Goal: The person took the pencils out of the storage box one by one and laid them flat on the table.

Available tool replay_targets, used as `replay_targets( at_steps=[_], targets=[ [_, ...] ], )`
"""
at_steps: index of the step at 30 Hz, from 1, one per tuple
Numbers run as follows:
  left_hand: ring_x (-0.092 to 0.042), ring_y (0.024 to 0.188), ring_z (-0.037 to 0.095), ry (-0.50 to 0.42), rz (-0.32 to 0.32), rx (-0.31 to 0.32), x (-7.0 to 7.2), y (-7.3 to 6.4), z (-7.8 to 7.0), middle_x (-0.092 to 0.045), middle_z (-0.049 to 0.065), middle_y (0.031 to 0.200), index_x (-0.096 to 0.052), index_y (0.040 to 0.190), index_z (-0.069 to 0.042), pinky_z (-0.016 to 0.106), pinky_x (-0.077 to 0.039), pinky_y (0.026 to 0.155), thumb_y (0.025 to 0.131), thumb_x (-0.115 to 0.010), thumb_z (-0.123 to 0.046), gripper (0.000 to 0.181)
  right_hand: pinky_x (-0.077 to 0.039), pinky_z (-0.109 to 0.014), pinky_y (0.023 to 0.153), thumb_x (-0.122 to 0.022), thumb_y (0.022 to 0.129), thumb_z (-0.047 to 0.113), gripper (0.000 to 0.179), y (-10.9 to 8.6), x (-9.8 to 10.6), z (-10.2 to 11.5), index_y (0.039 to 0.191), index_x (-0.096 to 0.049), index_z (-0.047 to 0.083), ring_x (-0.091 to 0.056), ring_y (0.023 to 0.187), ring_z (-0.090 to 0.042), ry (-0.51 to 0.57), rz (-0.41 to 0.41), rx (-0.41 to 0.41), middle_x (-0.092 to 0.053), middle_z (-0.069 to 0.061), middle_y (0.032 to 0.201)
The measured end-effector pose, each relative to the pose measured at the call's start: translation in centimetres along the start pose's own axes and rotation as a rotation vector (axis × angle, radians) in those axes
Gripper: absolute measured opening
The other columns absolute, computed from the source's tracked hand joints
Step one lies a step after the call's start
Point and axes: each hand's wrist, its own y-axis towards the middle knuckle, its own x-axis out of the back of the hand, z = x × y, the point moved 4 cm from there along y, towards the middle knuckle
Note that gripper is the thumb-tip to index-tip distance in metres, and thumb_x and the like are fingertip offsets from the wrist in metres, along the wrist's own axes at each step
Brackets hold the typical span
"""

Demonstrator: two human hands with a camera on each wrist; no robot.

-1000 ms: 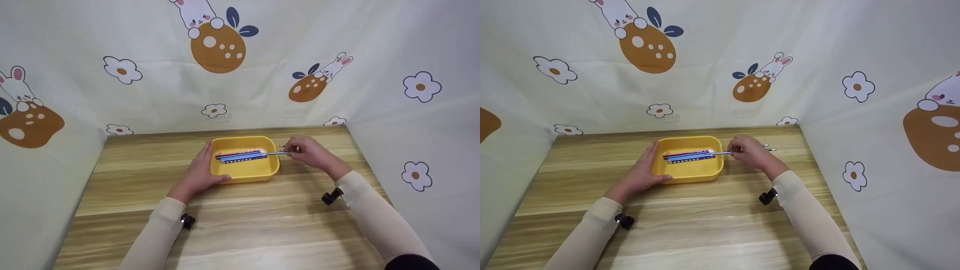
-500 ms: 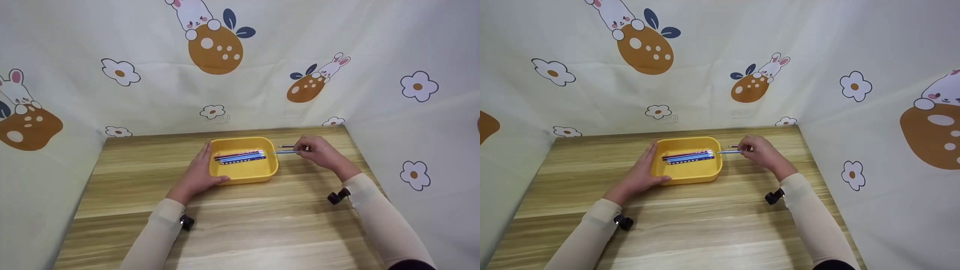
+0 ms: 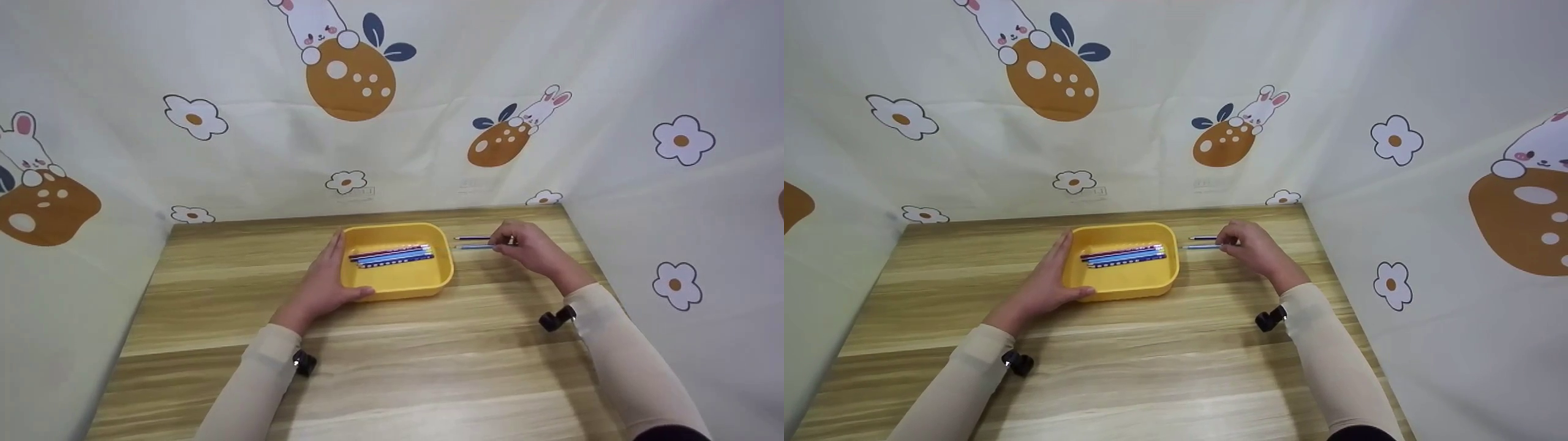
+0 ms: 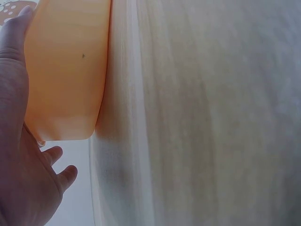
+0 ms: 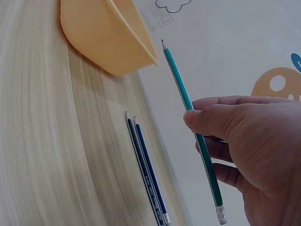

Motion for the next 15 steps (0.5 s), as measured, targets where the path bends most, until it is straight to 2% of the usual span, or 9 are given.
replay_targets(
  at_steps=[5,15],
  targets=[
    [-0.013,0.169,0.038,0.001,0.013,0.013,0.0,0.0,0.0,-0.004,0.011,0.186,-0.004,0.179,-0.012,0.058,-0.02,0.134,0.08,-0.091,-0.069,0.144,-0.051,-0.027,0.076,-0.078,0.101,-0.002,0.008,-0.1,-0.2,-0.7,0.106,-0.083,0.002,-0.064,0.09,-0.021,-0.004,0.002,-0.011,-0.072,-0.005,0.096],
    [-0.013,0.169,0.038,-0.006,0.022,0.017,-0.1,0.0,0.1,-0.001,0.009,0.187,-0.002,0.179,-0.013,0.056,-0.019,0.135,0.079,-0.091,-0.072,0.146,-0.053,-0.027,0.077,-0.08,0.098,-0.005,0.011,-0.1,-0.5,-2.0,0.102,-0.085,0.004,-0.068,0.091,-0.021,-0.061,-0.01,-0.001,-0.075,-0.006,0.096]
  ],
)
